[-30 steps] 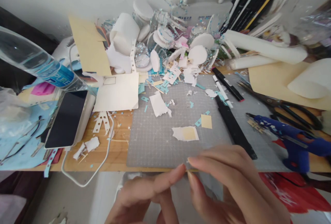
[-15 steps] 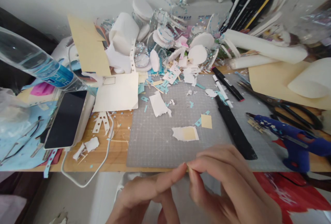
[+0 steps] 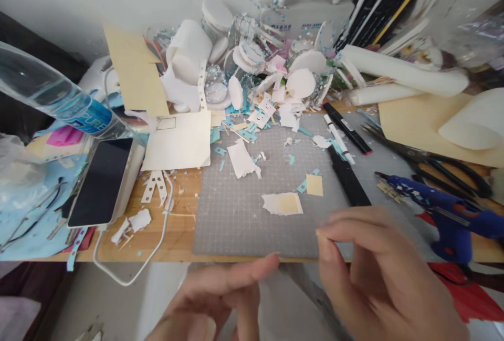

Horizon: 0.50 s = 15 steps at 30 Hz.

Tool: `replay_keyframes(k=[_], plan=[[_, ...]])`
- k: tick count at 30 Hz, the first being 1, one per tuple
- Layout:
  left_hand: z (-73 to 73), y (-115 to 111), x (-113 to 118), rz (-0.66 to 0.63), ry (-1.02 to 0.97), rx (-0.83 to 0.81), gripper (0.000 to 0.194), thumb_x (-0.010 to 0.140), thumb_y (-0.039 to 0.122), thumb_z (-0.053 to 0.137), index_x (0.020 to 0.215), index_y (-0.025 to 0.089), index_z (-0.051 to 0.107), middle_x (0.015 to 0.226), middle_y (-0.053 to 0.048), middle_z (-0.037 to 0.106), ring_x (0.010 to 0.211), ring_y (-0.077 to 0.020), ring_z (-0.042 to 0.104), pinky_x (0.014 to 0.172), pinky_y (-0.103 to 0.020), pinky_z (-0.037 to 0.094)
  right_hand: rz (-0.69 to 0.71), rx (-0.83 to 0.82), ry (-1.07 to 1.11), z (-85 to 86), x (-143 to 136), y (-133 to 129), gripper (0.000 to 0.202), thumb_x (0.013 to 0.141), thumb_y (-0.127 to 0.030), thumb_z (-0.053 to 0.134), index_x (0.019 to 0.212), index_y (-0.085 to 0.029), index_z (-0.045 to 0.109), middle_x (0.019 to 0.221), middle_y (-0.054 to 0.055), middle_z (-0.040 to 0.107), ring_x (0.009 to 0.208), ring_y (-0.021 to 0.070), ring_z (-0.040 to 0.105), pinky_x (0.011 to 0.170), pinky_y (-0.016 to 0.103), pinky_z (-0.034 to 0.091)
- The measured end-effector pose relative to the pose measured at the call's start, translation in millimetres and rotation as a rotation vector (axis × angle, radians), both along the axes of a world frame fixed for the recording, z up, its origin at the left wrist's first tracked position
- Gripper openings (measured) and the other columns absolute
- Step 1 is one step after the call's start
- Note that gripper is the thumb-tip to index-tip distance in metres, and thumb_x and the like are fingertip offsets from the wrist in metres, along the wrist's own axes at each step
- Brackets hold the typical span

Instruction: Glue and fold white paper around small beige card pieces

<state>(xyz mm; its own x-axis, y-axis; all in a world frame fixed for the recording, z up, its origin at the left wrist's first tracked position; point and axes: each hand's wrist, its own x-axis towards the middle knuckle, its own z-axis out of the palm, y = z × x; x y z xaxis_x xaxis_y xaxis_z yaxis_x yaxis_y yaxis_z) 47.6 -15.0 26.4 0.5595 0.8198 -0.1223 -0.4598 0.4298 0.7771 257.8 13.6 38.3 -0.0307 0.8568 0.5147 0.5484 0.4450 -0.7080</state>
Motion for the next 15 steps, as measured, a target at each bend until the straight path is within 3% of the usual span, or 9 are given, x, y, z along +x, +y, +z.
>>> replay_keyframes(k=[3, 6, 10, 15], plan=[[0.1, 7.6, 7.8, 0.077, -0.172, -0.081, 0.047, 0.094, 0.045, 0.048, 0.130, 0.021, 0.066, 0.044, 0.004, 0.038, 0.050, -0.0135, 0.029, 0.062, -0.028, 0.032, -0.011, -0.076, 0.066, -4.4, 0.4, -2.8, 0.024, 0.085, -0.011, 0.060, 0.107, -0.020, 0.058, 0.100, 0.004, 0.058, 0.092, 0.0159, 0.057, 0.079, 0.030, 0.050], [-1.1, 11.4, 15.1, 0.152, -0.189, -0.165, 0.033, 0.092, 0.040, 0.056, 0.115, 0.020, 0.072, 0.040, 0.007, 0.030, 0.046, -0.0105, 0.022, 0.058, -0.026, 0.028, -0.056, -0.138, 0.146, -10.1, -0.1, -2.4, 0.032, 0.086, -0.016, 0.062, 0.117, -0.022, 0.056, 0.106, 0.006, 0.057, 0.093, 0.0172, 0.055, 0.080, 0.030, 0.051], [-4.3, 11.0, 20.5, 0.193, -0.125, -0.190, 0.014, 0.088, 0.036, 0.068, 0.093, 0.023, 0.069, 0.042, 0.010, 0.032, 0.044, -0.0069, 0.021, 0.056, -0.024, 0.025, -0.093, -0.143, 0.219, -18.1, 1.8, -1.5, 0.021, 0.085, -0.014, 0.066, 0.102, -0.023, 0.058, 0.094, 0.003, 0.057, 0.086, 0.0155, 0.056, 0.073, 0.025, 0.053], [-1.4, 12.3, 26.9, 0.229, -0.087, -0.210, 0.020, 0.088, 0.035, 0.071, 0.079, 0.020, 0.060, 0.046, 0.010, 0.036, 0.044, -0.0057, 0.024, 0.056, -0.023, 0.025, -0.055, -0.138, -0.022, -15.8, 6.0, -2.5, 0.005, 0.093, -0.018, 0.057, 0.091, -0.023, 0.056, 0.082, 0.000, 0.059, 0.073, 0.0128, 0.058, 0.065, 0.022, 0.051]])
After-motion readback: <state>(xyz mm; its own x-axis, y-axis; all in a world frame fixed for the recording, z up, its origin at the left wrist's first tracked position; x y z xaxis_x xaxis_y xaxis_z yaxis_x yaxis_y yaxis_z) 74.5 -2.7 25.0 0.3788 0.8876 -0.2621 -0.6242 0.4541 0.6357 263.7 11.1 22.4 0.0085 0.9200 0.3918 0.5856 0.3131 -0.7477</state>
